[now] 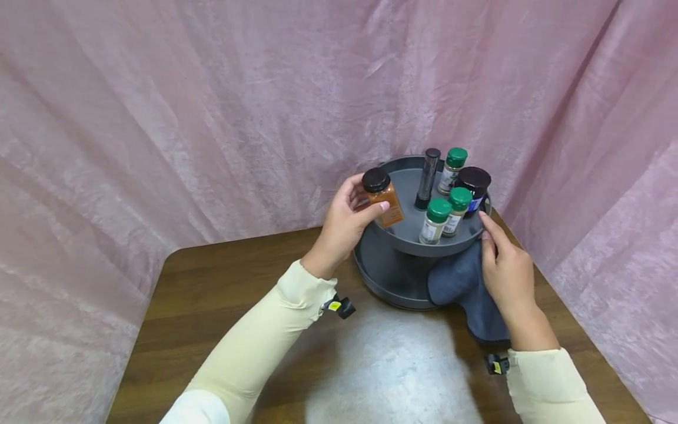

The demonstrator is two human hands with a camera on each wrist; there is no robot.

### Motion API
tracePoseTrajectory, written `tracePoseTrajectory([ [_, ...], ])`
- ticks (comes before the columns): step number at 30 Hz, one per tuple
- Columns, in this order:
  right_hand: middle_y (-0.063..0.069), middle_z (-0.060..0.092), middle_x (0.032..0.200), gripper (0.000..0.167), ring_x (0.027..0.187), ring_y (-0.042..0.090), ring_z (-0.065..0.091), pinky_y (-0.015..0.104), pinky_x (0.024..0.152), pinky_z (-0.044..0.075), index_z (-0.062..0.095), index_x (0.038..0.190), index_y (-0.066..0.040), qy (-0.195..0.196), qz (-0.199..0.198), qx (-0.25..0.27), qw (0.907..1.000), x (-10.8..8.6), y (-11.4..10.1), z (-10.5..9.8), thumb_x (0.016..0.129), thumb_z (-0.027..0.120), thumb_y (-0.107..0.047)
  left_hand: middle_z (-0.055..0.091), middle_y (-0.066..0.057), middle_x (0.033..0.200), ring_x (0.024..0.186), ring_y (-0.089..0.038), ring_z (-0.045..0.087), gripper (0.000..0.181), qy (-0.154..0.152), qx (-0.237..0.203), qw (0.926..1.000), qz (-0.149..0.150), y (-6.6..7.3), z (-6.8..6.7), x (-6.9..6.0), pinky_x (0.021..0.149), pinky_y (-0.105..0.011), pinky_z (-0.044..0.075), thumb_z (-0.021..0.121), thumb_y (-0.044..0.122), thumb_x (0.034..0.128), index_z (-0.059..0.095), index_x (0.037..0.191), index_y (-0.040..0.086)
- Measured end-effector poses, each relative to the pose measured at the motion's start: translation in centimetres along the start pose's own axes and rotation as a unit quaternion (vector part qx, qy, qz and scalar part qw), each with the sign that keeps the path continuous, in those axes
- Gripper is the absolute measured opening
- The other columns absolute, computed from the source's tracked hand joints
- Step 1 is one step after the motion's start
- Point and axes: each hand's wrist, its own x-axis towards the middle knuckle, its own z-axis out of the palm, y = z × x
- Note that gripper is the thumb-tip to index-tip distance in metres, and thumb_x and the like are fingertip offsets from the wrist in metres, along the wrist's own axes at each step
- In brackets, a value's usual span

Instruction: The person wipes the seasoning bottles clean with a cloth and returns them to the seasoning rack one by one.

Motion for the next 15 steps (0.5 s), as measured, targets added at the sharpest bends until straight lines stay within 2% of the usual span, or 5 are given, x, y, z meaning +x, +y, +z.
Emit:
tracePoseTrajectory([
  [3,0.033,0.069,0.091,0.042,0.043,0.024,0.035,0.048,0.051,0.035,0.059,0.143,-0.024,-0.002,-0.007,-0.005,1.0,-0.2,-0.1,0.0,0.102,0.056,-0.012,0.061,-0.012,0.132,0.123,-0.018,0.058,0.059,0.001,0.016,0.9997,-0.02,-0.3,0.3,0.4,0.109,-0.036,0.048,0.074,0.006,0.09,0.048,0.144,0.008],
  [6,0.031,0.071,0.1,0.042,0.043,0.014,0.029,0.041,0.05,0.031,0.059,0.143,-0.026,-0.004,-0.008,-0.006,0.9999,-0.5,-0.3,0.0,0.102,0.057,-0.013,0.061,-0.011,0.133,0.125,-0.019,0.058,0.061,-0.004,0.045,0.9986,-0.027,-0.7,0.6,0.7,0.11,-0.037,0.047,0.075,0.008,0.0902,0.047,0.145,0.008],
  [9,0.029,0.069,0.083,0.042,0.042,0.006,0.024,0.032,0.048,0.028,0.059,0.142,-0.027,-0.005,-0.01,-0.001,0.9999,-0.9,-0.7,0.0,0.103,0.057,-0.014,0.062,-0.01,0.132,0.124,-0.018,0.059,0.062,-0.016,0.084,0.9961,-0.024,-1.2,0.8,1.1,0.11,-0.033,0.047,0.075,0.011,0.0904,0.047,0.145,0.009],
  [12,0.02,0.056,0.06,0.041,0.041,0.0,0.017,0.027,0.046,0.021,0.059,0.142,-0.028,-0.007,-0.006,0.001,1.0,-1.4,-1.1,0.1,0.104,0.056,-0.016,0.063,-0.008,0.129,0.121,-0.016,0.06,0.06,-0.032,0.118,0.9923,-0.017,-1.6,1.1,1.6,0.109,-0.029,0.048,0.075,0.013,0.0913,0.048,0.144,0.009],
  [15,0.019,0.062,0.067,0.04,0.044,0.001,0.02,0.025,0.046,0.02,0.059,0.143,-0.027,-0.01,-0.001,0.007,0.9999,-2.1,-1.7,0.0,0.104,0.056,-0.016,0.063,-0.006,0.127,0.118,-0.015,0.06,0.059,-0.04,0.147,0.9882,-0.018,-1.8,1.3,1.9,0.106,-0.026,0.049,0.075,0.015,0.0914,0.048,0.144,0.011],
])
